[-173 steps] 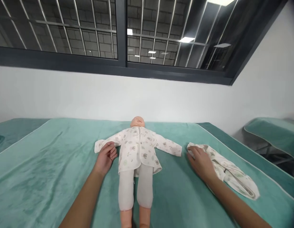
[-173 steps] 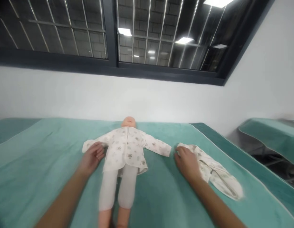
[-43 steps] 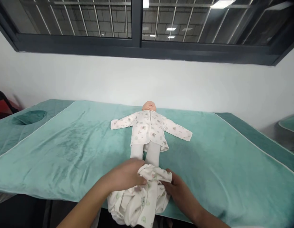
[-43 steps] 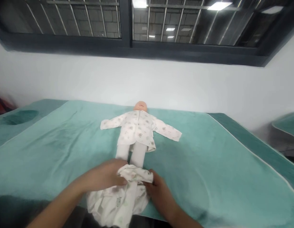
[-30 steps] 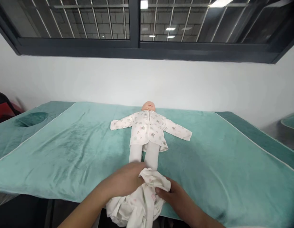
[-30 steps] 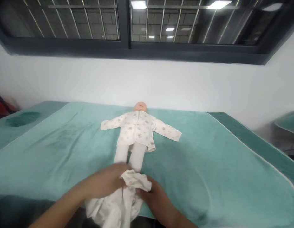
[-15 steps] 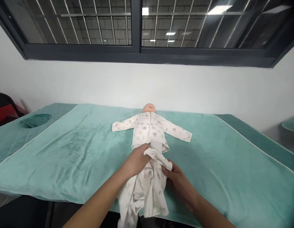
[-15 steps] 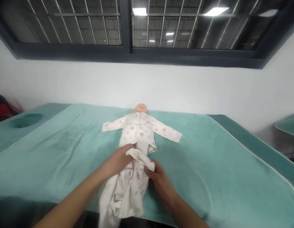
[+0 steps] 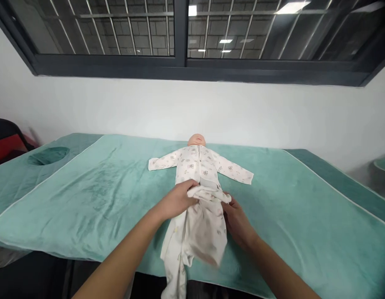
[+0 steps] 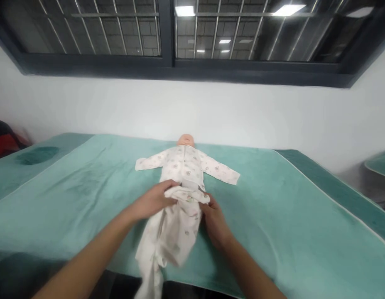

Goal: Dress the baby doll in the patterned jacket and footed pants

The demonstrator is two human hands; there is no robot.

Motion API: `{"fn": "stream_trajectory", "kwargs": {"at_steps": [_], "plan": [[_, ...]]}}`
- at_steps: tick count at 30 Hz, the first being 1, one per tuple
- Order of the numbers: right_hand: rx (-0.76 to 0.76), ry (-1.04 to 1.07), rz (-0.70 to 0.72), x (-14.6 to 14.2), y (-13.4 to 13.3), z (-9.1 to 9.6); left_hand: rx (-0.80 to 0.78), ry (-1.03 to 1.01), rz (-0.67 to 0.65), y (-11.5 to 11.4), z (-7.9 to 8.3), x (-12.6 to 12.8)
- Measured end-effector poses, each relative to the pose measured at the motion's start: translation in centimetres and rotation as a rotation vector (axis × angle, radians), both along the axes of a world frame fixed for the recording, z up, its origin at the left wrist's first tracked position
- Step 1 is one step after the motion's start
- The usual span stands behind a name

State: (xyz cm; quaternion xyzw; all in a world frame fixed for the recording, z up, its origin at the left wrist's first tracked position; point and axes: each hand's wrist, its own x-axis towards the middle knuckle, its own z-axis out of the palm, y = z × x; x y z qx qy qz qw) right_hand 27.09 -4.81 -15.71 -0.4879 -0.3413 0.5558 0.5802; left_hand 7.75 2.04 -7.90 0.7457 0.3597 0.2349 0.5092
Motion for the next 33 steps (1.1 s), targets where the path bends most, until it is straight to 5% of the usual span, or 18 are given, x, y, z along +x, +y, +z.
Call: {"fn": "stream_trajectory", "kwargs": {"at_steps": [3,5,9,13,15,18,21,24,29,33], "plan": [[0.053,-0.28,-0.094,1.2,1.9,-0.4,0.224,0.057,0.254,1.0,-1.4,2.0],[0.091,-0.434,-0.161,2.1,3.3,-0.8,0.26,0.113,0.304,1.4,-1.9,2.8],[0.122,-0.484,-0.203,3.6,5.7,-1.5,0.005,0.088,0.126,1.3,-1.2,2.1],[0.125,-0.444,-0.131,3.7,6.0,-1.7,-0.336,-0.197,-0.069,1.3,0.1,-0.1],[0.107,-0.412,-0.107,3.7,5.7,-1.6,-0.431,-0.324,-0.062,1.9,0.4,-1.1],[0.071,-0.401,-0.079,4.1,5.2,-1.1,-0.448,-0.497,0.12,3.2,-0.2,-2.0],[0.059,-0.485,0.053,4.6,4.9,0.4,-0.457,-0.564,0.226,3.9,-1.5,-2.1],[0.198,-0.632,0.233,4.3,4.4,3.5,-0.495,-0.552,0.185,3.6,-2.6,-1.7],[0.275,-0.732,0.504,0.2,4.6,8.4,-0.461,-0.611,0.145,2.9,-2.3,-0.2],[0.25,-0.706,0.476,-2.5,6.0,8.9,-0.315,-0.579,0.252,2.4,-1.5,0.1]]}}
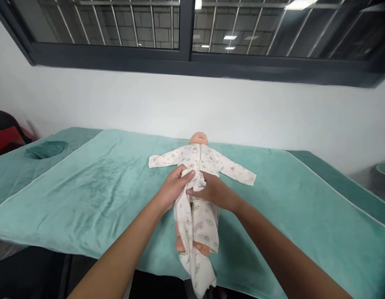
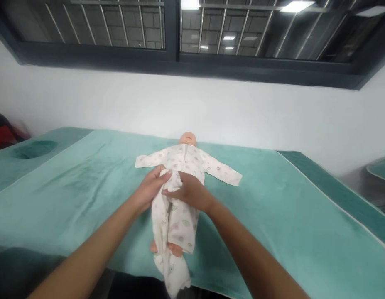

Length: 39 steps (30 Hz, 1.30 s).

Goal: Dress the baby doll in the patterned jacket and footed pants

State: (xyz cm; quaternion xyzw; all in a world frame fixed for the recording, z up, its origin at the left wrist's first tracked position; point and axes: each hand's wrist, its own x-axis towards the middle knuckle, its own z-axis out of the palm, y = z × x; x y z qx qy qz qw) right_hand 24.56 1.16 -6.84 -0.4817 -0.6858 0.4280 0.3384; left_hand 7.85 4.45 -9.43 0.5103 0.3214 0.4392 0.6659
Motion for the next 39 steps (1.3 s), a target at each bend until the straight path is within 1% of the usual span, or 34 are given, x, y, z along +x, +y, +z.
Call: {"fn": "stream_trajectory", "kwargs": {"at_steps": [1,2,3,6,7,8,9,11,13,15,17,18,20,21,22,24,26,27,28,29,30,31,32,34,36,37,39], "plan": [[-0.026,0.063,-0.028,0.0,0.4,-0.2,0.03,0.034,0.006,-0.1,0.0,-0.2],[-0.072,0.148,-0.051,0.1,0.7,-0.3,0.059,0.069,-0.019,-0.1,0.0,-0.6],[-0.126,0.25,-0.075,0.5,1.0,-0.5,0.085,0.103,-0.068,-0.1,-0.1,-1.0],[-0.258,0.529,-0.17,1.4,1.7,-1.1,0.104,0.193,-0.312,0.0,-0.7,-2.1],[-0.287,0.578,-0.185,1.6,1.8,-1.3,0.104,0.202,-0.351,0.1,-0.8,-2.2],[-0.308,0.611,-0.192,1.6,1.8,-1.5,0.107,0.201,-0.341,0.2,-0.9,-2.2],[-0.317,0.637,-0.191,1.6,1.7,-1.7,0.117,0.191,-0.29,0.3,-1.0,-2.1],[-0.327,0.663,-0.143,1.5,1.3,-2.0,0.162,0.156,-0.11,0.6,-0.8,-1.5],[-0.359,0.623,0.0,1.5,0.8,-1.9,0.216,0.145,0.061,0.7,-0.3,-0.7],[-0.383,0.525,0.186,1.5,0.3,-1.4,0.27,0.176,0.175,0.5,0.3,0.1],[-0.361,0.382,0.32,1.5,-0.1,-0.9,0.311,0.244,0.239,-0.1,0.9,0.7],[-0.333,0.306,0.335,1.4,-0.2,-0.7,0.323,0.278,0.249,-0.4,1.2,0.9],[-0.282,0.184,0.277,1.1,-0.4,-0.6,0.328,0.322,0.238,-1.0,1.4,0.8],[-0.272,0.165,0.219,0.9,-0.5,-0.7,0.318,0.333,0.213,-1.2,1.5,0.5],[-0.274,0.192,0.153,0.7,-0.5,-0.8,0.296,0.339,0.17,-1.4,1.5,0.1],[-0.294,0.335,0.049,0.5,-0.6,-1.2,0.226,0.345,0.036,-1.7,1.4,-1.1],[-0.315,0.45,0.014,0.3,-0.5,-1.6,0.167,0.353,-0.179,-1.9,1.3,-2.5],[-0.314,0.463,0.016,0.3,-0.5,-1.8,0.153,0.361,-0.296,-2.1,1.3,-3.1],[-0.304,0.442,0.029,0.2,-0.5,-1.9,0.146,0.373,-0.388,-2.2,1.2,-3.5],[-0.29,0.396,0.041,0.1,-0.5,-1.9,0.131,0.381,-0.433,-2.4,1.1,-3.8],[-0.271,0.332,0.055,-0.1,-0.4,-1.9,0.1,0.374,-0.421,-2.5,0.9,-4.0],[-0.256,0.259,0.085,-0.2,-0.4,-1.8,0.056,0.339,-0.356,-2.6,0.7,-4.0],[-0.25,0.181,0.138,-0.4,-0.4,-1.6,0.007,0.274,-0.258,-2.7,0.4,-3.8],[-0.265,0.048,0.289,-0.7,-0.3,-1.1,-0.08,0.096,-0.076,-2.7,-0.3,-3.4],[-0.298,0.0,0.393,-0.8,-0.1,-0.8,-0.151,-0.052,0.007,-2.8,-1.0,-3.1],[-0.318,0.028,0.389,-0.9,0.0,-0.8,-0.187,-0.09,0.026,-3.0,-1.3,-3.1],[-0.353,0.192,0.282,-0.8,0.2,-1.1,-0.251,-0.097,0.023,-3.6,-1.7,-3.4]]}}
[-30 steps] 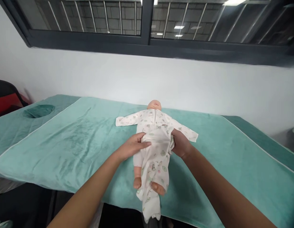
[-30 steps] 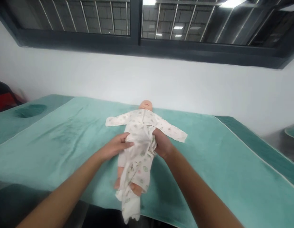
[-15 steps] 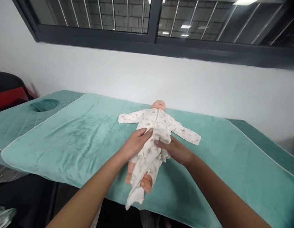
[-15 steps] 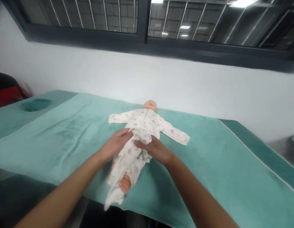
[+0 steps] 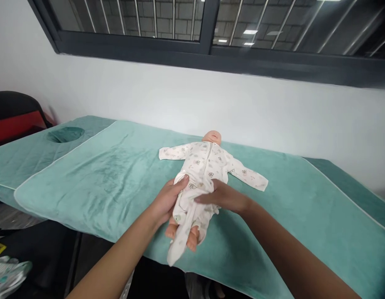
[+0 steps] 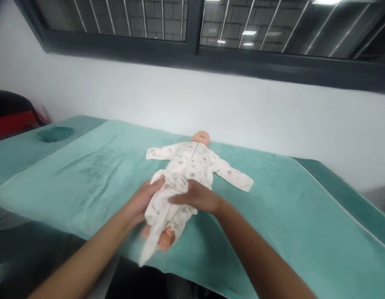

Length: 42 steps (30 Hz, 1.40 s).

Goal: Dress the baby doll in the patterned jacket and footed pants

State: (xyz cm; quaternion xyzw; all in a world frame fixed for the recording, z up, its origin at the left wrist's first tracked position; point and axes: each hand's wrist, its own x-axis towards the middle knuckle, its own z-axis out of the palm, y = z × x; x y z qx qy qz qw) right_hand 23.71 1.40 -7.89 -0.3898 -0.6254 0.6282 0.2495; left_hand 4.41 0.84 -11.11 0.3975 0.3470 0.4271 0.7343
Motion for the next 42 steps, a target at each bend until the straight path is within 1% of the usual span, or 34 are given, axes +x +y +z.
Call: {"fn": "stream_trajectory", "kwargs": {"at_steps": [2,3,4,5,6,8,9,11,14,17,19,21,23,25,27,28,29,31,34,38,40,42], "plan": [[-0.075,0.149,-0.122,0.0,0.2,-0.5,-0.021,0.056,-0.107,-0.9,-0.4,-0.7],[-0.091,0.181,-0.141,-0.1,0.2,-0.8,-0.021,0.097,-0.173,-1.5,-0.6,-1.1],[-0.085,0.17,-0.129,-0.3,0.2,-1.0,-0.023,0.128,-0.22,-2.0,-0.8,-1.4],[-0.061,0.121,-0.09,-0.6,0.2,-1.2,-0.035,0.138,-0.229,-2.6,-1.0,-1.6],[-0.017,0.055,-0.046,-0.9,0.1,-1.3,-0.059,0.123,-0.184,-3.1,-1.3,-1.7],[0.097,-0.067,0.018,-1.6,0.0,-1.2,-0.123,0.032,0.009,-3.9,-1.7,-1.5],[0.149,-0.109,0.03,-1.9,-0.1,-1.1,-0.153,-0.029,0.099,-4.2,-1.9,-1.4],[0.216,-0.166,0.032,-2.3,-0.3,-0.8,-0.201,-0.132,0.203,-4.6,-2.0,-1.1],[0.247,-0.234,0.015,-2.4,-0.2,-0.6,-0.242,-0.216,0.207,-5.3,-1.4,-1.0],[0.268,-0.31,0.029,-2.3,-0.1,-0.6,-0.253,-0.23,0.217,-6.3,-0.8,-1.3],[0.323,-0.407,0.046,-2.5,-0.1,-0.8,-0.28,-0.206,0.257,-7.3,-1.1,-1.4],[0.426,-0.568,0.066,-3.0,-0.1,-1.1,-0.335,-0.17,0.303,-8.5,-2.3,-1.7],[0.556,-0.734,0.108,-3.7,-0.3,-1.5,-0.404,-0.139,0.343,-9.6,-4.2,-1.9],[0.672,-0.856,0.157,-4.5,-0.5,-2.0,-0.451,-0.113,0.413,-10.6,-6.0,-2.2],[0.766,-0.945,0.183,-5.2,-0.6,-2.6,-0.5,-0.091,0.514,-11.5,-7.1,-2.3],[0.806,-0.979,0.195,-5.5,-0.7,-2.8,-0.535,-0.079,0.565,-11.8,-7.2,-2.4],[0.845,-1.002,0.206,-5.7,-0.7,-3.1,-0.57,-0.071,0.604,-12.1,-7.2,-2.4],[0.908,-1.01,0.219,-6.0,-0.7,-3.7,-0.62,-0.06,0.642,-12.3,-6.7,-2.3],[0.944,-0.969,0.182,-5.9,-0.9,-4.4,-0.597,-0.02,0.625,-12.0,-5.5,-2.0],[0.883,-0.923,0.054,-5.4,-1.4,-4.6,-0.492,0.059,0.609,-10.7,-4.1,-1.6],[0.845,-0.914,-0.003,-5.3,-1.6,-4.6,-0.472,0.066,0.566,-10.1,-3.7,-1.4],[0.829,-0.905,-0.031,-5.2,-1.8,-4.5,-0.462,0.065,0.528,-9.9,-3.6,-1.1]]}}
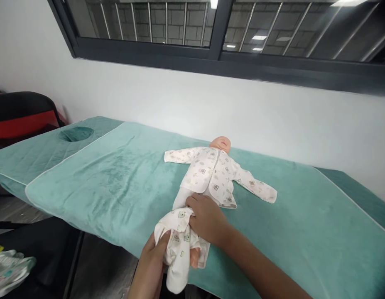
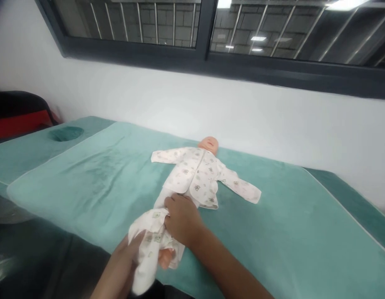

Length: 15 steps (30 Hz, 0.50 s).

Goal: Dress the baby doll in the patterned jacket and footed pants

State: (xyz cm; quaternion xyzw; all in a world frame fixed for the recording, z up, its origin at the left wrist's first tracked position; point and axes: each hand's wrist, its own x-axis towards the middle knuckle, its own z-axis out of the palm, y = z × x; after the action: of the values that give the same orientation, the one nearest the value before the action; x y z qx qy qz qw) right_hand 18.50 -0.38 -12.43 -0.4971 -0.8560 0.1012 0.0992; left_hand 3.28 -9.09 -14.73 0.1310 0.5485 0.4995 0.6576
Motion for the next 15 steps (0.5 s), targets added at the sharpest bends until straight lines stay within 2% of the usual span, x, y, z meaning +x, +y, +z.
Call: {"fn": "stream_trajectory", "kwargs": {"at_steps": [4,8,10,13,15], "plan": [[-0.042,0.075,0.014,0.2,0.0,0.3,0.023,0.037,-0.03,-0.1,-0.6,-0.2],[-0.156,0.234,-0.002,1.1,0.0,1.1,0.173,0.131,-0.191,1.7,-1.5,-1.8],[-0.22,0.3,-0.028,1.4,0.1,1.6,0.269,0.141,-0.316,4.2,-1.6,-2.9],[-0.266,0.352,-0.053,1.5,0.2,2.1,0.423,0.034,-0.494,9.2,-1.5,-4.2],[-0.284,0.384,-0.068,1.3,0.3,2.4,0.485,0.033,-0.493,12.5,-1.1,-4.3]]}}
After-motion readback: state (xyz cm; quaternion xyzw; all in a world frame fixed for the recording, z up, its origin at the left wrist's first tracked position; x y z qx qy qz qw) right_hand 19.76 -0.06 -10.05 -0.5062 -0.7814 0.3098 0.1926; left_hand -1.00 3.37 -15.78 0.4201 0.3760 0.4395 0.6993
